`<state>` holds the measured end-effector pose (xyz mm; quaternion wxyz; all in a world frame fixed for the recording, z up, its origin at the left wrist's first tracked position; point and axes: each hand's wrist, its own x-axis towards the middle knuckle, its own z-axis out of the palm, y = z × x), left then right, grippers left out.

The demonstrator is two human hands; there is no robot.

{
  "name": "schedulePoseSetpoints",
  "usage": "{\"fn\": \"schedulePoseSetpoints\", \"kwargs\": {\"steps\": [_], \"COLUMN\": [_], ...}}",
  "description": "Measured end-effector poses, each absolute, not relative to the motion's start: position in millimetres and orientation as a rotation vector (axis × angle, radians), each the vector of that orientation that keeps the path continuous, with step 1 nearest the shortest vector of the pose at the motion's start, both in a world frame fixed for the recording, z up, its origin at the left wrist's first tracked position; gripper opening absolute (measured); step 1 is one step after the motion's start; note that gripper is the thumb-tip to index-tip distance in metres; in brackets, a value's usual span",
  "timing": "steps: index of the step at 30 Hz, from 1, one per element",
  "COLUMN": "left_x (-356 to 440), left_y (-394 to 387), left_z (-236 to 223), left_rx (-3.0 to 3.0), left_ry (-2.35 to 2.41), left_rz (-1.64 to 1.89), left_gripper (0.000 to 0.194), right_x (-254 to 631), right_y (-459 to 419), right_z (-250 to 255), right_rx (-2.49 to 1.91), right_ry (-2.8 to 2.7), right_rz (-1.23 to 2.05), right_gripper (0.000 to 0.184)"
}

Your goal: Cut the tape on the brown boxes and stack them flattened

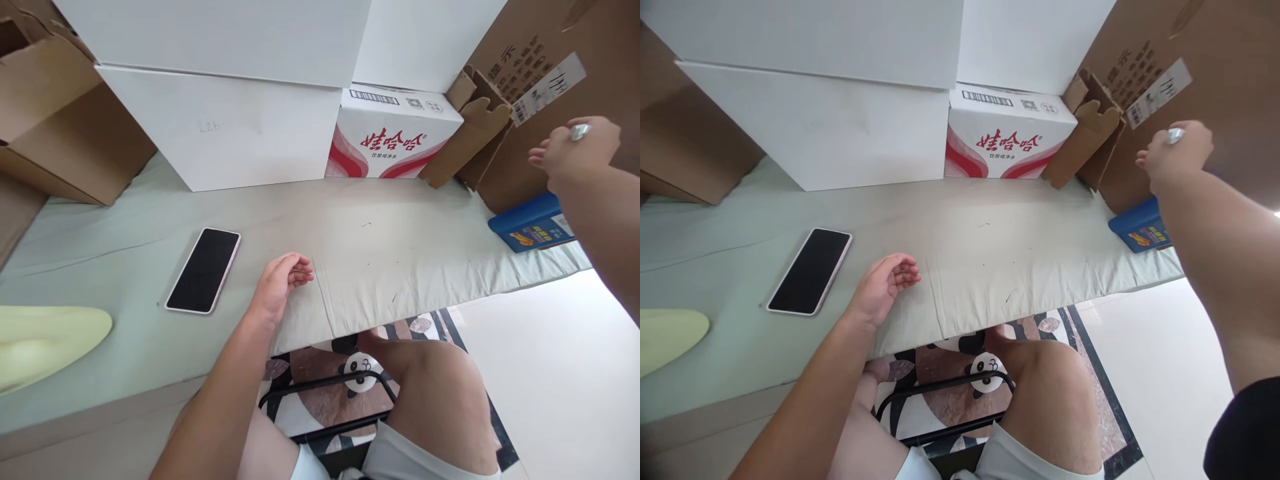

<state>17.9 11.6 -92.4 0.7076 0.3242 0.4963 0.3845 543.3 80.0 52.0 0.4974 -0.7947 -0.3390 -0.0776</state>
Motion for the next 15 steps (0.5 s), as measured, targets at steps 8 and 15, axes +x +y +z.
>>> {"fn": "schedulePoseSetpoints", "kwargs": {"steps": [8, 15], "left_x": [-7, -43], "left_y": [-17, -28], "left_z": [-72, -62], "left_rx": [0.679, 0.636], "left_ry": [1.01, 0.963], "left_rz": [0.963, 1.032], "left_gripper": [0.028, 0.019], "right_x": [350, 121], "right_y": [63, 90], "right_z": [78, 45], "right_rx": [-1.93, -1.605], "right_ry": [-1.171, -2.08], "right_rz": [-0.029, 0.322], "right_gripper": [0.034, 0.035]}}
